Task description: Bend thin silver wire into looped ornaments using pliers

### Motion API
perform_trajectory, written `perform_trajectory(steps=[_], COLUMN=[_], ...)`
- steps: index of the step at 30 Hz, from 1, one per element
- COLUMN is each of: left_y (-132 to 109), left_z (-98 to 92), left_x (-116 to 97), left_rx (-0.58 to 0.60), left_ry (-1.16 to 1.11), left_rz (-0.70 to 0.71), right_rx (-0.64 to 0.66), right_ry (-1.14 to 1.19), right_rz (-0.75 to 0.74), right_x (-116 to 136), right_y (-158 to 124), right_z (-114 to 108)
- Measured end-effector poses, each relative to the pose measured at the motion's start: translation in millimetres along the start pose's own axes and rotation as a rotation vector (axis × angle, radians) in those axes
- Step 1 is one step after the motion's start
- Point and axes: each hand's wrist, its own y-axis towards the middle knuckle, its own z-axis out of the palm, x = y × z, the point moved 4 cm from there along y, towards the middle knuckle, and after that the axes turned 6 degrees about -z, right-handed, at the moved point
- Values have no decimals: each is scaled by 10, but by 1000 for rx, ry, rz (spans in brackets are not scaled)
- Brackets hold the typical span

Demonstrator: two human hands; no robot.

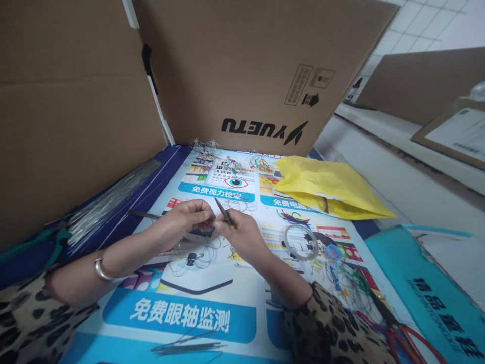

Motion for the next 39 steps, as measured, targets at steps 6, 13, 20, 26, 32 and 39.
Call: perform_trajectory(steps=[6,13,20,26,32,39], left_y=[39,58,65,50,41,30], left_z=[-61,-92,-84,-60,-48,-31], left_x=[39,76,131,139,127,71], left_rx=[37,-11,-11,-20,-33,-83], left_ry=[-169,-172,-164,-147,-152,-103], left_rz=[-77,-76,-71,-88,-112,-61], right_rx=[-250,-196,-186,-164,-140,-167], right_ry=[-858,-1240,-1326,-1340,-1346,-1295], right_rz=[-536,-800,-841,-862,-871,-871], right_x=[-45,11,66,111,126,125], right_y=[-13,-101,-149,-153,-156,-140], right_z=[-291,-223,-161,-152,-144,-143])
